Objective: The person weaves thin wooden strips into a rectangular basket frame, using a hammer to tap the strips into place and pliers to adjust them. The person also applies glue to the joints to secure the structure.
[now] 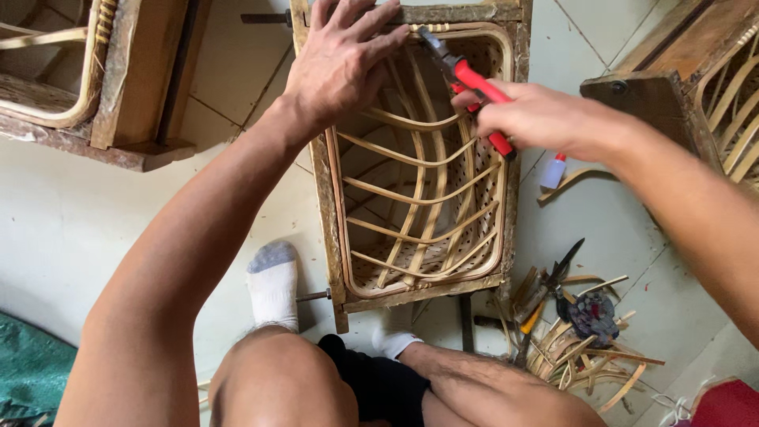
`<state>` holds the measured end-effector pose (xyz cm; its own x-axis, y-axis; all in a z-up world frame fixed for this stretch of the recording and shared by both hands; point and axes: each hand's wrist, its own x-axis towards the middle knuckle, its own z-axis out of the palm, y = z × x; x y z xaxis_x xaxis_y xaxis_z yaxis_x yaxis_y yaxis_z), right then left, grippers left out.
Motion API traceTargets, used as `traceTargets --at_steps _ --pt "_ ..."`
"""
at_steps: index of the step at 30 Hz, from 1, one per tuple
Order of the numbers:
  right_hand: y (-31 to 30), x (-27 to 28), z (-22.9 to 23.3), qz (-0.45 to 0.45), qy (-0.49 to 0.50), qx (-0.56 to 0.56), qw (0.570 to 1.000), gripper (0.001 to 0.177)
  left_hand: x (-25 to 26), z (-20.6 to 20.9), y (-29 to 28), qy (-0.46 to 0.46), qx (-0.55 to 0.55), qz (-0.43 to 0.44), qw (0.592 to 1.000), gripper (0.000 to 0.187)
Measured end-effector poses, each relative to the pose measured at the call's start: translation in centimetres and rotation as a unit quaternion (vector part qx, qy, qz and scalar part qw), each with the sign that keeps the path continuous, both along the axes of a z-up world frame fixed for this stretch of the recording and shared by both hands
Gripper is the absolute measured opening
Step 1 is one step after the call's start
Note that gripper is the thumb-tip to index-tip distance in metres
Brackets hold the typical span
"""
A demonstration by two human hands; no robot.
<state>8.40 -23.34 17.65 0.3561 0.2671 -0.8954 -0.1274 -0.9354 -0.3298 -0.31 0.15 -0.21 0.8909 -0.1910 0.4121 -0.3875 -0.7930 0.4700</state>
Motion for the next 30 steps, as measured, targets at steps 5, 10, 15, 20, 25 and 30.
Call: traceTargets --at_steps 5,10,15,20,25,30 --pt "0.1 -0.7 -1.3 0.078 -0.092 -0.054 0.991 0.043 0.3 0.1 -0.4 0.017 0.004 -0.003 1.0 0.047" --pt "-0.4 -2.0 -2.7 0.018 -0.09 -0.005 0.996 0.029 0.1 0.0 -0.2 0.021 0.006 0.0 1.0 0.046" --pt "-1.1 -2.4 -3.3 0.027 -0.116 -0.003 0.993 0.027 0.2 0.1 -0.4 0.025 0.02 -0.006 0.999 0.045" --pt "-1.0 -1.9 -3.2 -0.024 -0.047 0.05 0.997 0.024 0.1 0.2 -0.3 0.026 0.037 -0.01 0.999 0.051" --pt "-0.9 -2.5 -3.6 -0.031 -0.068 0.035 0.997 0.024 -0.1 0.4 -0.4 0.031 0.004 -0.017 0.999 0.047" --pt "-1.2 -2.9 -5.3 0.007 -0.106 -0.002 0.994 0.032 0.0 0.2 0.0 0.022 -0.022 -0.015 0.999 0.044"
